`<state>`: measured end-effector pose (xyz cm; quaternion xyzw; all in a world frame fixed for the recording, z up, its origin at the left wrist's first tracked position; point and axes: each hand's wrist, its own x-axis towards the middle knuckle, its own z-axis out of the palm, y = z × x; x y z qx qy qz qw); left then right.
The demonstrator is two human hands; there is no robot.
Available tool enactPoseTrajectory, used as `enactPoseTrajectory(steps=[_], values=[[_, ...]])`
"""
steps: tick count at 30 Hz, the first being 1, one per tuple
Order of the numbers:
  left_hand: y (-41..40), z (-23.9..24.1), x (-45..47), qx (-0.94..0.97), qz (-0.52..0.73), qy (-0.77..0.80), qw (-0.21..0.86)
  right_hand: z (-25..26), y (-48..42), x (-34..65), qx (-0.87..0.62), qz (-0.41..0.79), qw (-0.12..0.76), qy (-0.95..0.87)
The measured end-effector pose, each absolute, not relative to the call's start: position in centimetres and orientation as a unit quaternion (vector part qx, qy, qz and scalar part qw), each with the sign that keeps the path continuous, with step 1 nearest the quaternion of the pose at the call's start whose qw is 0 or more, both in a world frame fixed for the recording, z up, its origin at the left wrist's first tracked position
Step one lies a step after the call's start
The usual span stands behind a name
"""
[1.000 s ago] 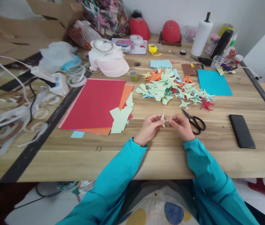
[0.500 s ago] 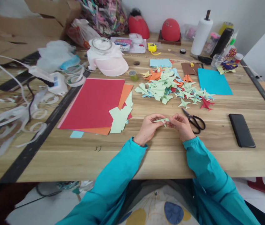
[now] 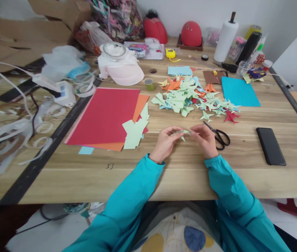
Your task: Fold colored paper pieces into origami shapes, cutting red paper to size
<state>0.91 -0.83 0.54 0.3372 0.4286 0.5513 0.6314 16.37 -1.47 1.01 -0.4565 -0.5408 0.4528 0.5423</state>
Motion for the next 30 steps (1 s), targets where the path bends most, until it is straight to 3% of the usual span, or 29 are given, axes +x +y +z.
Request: enactPoseTrajectory(steps=[9,30], values=[[-0.98,0.81,1.00,0.322,0.531,0.438,0.650,0.55,-1.25,16.51,-0.485,0.380,0.475,-0.628],[-0.91,0.54,0.89,0.383,0.535,0.458,0.598,0.81,-1.48,16.67,-0.481,0.199,0.432,-0.737]])
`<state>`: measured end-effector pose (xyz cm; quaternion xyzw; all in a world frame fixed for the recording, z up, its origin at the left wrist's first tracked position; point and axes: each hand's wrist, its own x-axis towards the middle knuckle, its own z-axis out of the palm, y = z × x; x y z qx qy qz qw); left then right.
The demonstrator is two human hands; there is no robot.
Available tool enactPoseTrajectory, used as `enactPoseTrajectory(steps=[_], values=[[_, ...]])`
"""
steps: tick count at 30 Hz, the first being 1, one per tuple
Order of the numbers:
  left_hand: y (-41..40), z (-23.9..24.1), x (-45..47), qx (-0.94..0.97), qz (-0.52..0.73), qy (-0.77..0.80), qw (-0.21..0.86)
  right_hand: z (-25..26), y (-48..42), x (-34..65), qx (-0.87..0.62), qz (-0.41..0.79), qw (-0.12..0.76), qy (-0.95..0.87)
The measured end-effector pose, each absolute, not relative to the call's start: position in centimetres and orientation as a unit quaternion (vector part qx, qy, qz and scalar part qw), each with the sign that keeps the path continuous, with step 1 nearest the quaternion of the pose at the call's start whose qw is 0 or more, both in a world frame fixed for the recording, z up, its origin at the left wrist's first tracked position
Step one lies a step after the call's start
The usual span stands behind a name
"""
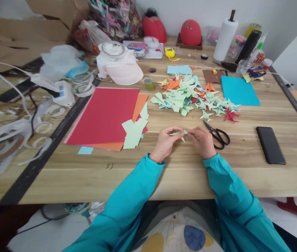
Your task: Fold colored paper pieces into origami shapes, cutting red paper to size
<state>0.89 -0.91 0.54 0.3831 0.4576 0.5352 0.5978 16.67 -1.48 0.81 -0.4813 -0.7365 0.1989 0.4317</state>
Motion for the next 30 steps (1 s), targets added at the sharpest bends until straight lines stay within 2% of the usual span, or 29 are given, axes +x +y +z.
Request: enactPoseTrajectory(steps=[19,30], values=[[-0.83,0.60,0.98,0.326,0.535,0.438,0.644,0.62,-1.38,16.73,-0.474,0.198,0.446,-0.733],[-0.80,0.81,0.87,0.270,0.529,0.430,0.680,0.07,-1.24,16.37,-0.481,0.288,0.494,-0.665]])
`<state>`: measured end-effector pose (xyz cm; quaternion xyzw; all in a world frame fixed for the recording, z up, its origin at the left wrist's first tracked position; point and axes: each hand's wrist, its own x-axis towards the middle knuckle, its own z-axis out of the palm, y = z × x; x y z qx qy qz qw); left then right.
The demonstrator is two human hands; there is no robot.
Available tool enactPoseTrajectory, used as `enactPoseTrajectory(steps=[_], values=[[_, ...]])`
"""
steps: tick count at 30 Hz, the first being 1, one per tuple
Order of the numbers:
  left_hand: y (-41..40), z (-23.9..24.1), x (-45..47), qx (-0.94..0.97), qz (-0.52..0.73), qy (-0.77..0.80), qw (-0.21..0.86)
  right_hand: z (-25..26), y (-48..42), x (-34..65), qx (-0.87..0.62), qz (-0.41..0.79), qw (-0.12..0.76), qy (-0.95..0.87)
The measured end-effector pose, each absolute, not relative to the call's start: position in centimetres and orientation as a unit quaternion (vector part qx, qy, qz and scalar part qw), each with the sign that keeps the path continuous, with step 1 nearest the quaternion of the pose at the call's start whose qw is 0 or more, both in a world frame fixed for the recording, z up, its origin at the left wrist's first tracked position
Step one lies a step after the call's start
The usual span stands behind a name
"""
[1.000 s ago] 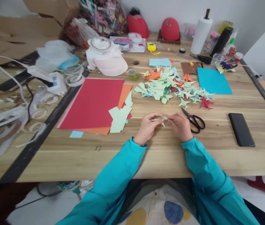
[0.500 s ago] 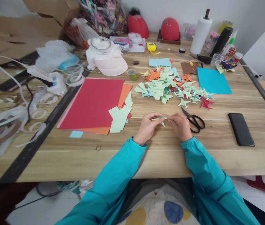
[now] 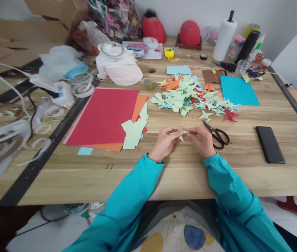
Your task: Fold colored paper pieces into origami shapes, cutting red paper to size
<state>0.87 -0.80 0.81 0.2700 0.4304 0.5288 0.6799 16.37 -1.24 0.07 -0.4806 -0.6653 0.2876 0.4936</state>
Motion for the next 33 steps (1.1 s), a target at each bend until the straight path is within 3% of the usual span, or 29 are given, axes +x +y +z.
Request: enactPoseTrajectory(steps=[20,33], values=[[-0.78,0.70,1.00,0.269,0.519,0.433,0.687,-0.12,-1.17,16.85,-0.475,0.226,0.464,-0.713],[-0.66,0.73,0.73,0.266,0.522,0.423,0.691,0.04,-1.47,16.36,-0.443,0.102,0.463,-0.761]])
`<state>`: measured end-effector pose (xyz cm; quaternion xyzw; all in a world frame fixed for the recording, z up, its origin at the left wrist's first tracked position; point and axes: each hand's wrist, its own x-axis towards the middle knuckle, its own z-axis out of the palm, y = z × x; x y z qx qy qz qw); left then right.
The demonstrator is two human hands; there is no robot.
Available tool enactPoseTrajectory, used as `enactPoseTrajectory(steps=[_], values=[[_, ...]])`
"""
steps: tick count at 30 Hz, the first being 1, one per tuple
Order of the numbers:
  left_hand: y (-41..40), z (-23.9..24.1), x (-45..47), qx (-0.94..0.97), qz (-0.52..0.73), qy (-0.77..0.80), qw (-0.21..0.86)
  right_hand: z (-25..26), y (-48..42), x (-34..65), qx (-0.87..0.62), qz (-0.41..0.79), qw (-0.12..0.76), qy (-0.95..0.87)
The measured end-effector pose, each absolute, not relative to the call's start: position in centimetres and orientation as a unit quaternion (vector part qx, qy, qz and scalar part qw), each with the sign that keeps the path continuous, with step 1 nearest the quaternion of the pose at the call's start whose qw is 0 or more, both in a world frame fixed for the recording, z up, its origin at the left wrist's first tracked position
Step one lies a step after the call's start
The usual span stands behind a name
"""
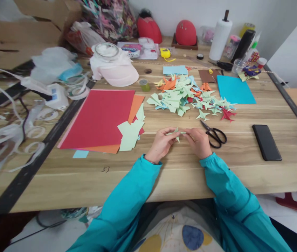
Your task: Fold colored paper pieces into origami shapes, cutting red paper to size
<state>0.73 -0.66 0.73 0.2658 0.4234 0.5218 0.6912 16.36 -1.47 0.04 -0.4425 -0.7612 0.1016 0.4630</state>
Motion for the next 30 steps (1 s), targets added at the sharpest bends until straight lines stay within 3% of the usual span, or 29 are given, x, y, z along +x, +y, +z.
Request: enactPoseTrajectory(steps=[9,16,23,30], values=[[-0.54,0.61,0.78,0.270,0.522,0.432,0.684,-0.05,-1.42,16.12,-0.440,0.081,0.434,-0.782],[-0.55,0.69,0.77,0.282,0.519,0.434,0.680,0.06,-1.63,16.24,-0.474,0.045,0.332,-0.814],[-0.72,0.93,0.75,0.272,0.527,0.427,0.683,-0.46,-1.62,16.21,-0.468,0.148,0.450,-0.746],[-0.79,0.66,0.84,0.283,0.514,0.423,0.691,-0.48,-1.49,16.33,-0.451,0.161,0.454,-0.751]])
